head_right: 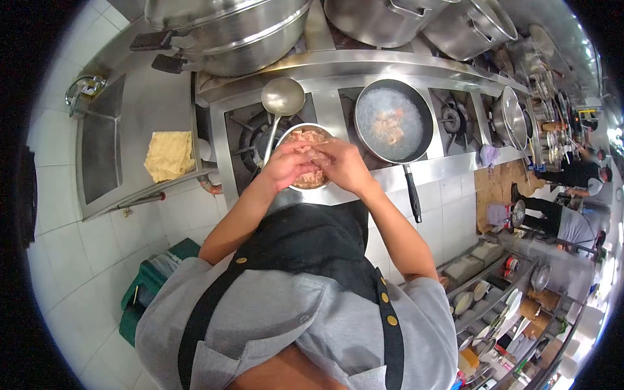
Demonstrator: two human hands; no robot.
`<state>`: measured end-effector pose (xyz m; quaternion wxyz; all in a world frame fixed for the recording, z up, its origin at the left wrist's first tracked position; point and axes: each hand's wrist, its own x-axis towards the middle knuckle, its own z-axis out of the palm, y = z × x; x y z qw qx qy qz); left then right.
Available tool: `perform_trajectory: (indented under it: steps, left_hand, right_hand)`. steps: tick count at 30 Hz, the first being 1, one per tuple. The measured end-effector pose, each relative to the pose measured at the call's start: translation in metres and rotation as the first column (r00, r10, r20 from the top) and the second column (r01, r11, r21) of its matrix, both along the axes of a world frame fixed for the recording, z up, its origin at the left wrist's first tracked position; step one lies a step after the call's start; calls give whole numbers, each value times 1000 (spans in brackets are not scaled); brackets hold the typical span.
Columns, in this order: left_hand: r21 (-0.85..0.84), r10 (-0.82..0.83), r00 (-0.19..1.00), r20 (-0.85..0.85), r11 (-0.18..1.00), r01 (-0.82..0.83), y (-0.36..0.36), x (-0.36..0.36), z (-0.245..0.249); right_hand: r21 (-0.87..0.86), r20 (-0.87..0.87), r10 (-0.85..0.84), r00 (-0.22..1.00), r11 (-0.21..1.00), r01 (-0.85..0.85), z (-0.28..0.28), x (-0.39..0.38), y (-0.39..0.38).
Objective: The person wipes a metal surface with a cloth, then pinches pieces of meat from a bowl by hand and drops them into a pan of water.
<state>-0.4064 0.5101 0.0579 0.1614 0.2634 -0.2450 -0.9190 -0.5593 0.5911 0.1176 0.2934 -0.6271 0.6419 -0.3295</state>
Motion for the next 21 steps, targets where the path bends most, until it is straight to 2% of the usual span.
perform_trajectory:
  steps: [2, 3, 6, 8, 10, 13, 15, 16, 17, 20, 21]
  left_hand:
    - [23, 47, 999, 1, 999, -47, 3, -2, 8]
    - [34, 74, 997, 0, 997, -74, 4, -4, 12]
    - [-114, 79, 993, 85, 991, -69, 7, -10, 4]
    - [-86, 21, 988, 156, 996, -7, 4, -7, 8]
    - [-82, -5, 980, 200, 996, 22, 1, -1, 17]
    - [-122, 42, 975, 219, 992, -15, 2, 0, 22]
    - [-163, 120, 966, 229, 983, -83, 7, -6, 22]
    - [-164, 94, 973, 213, 985, -59, 7, -6, 23]
    - [-166, 65, 978, 196, 986, -33, 7, -6, 24]
    - [-174, 26, 988, 152, 985, 0, 0, 1, 24]
    - [-174, 18, 990, 141, 985, 7, -2, 6, 23]
  right_hand:
    - [-53, 65, -51, 997, 997, 54, -3, 1, 3]
    - [-128, 19, -76, 997, 989, 78, -2, 6, 3]
    - [-256, -78, -123, 989, 962, 99, -3, 18, 5]
    - [-224, -102, -94, 990, 972, 69, -12, 8, 6]
    - [-72, 106, -91, 990, 993, 99, -12, 0, 9]
    - [58, 401, -175, 899, 985, 165, -18, -3, 12]
    - [-143, 107, -102, 989, 983, 117, -4, 8, 13]
    - [-235, -51, -86, 995, 969, 72, 2, 12, 13]
    - [-205, -12, -111, 994, 973, 106, -6, 13, 15]
    - [-255, -41, -115, 993, 962, 101, -7, 11, 14]
    - [-222, 27, -128, 991, 966, 131, -8, 9, 16]
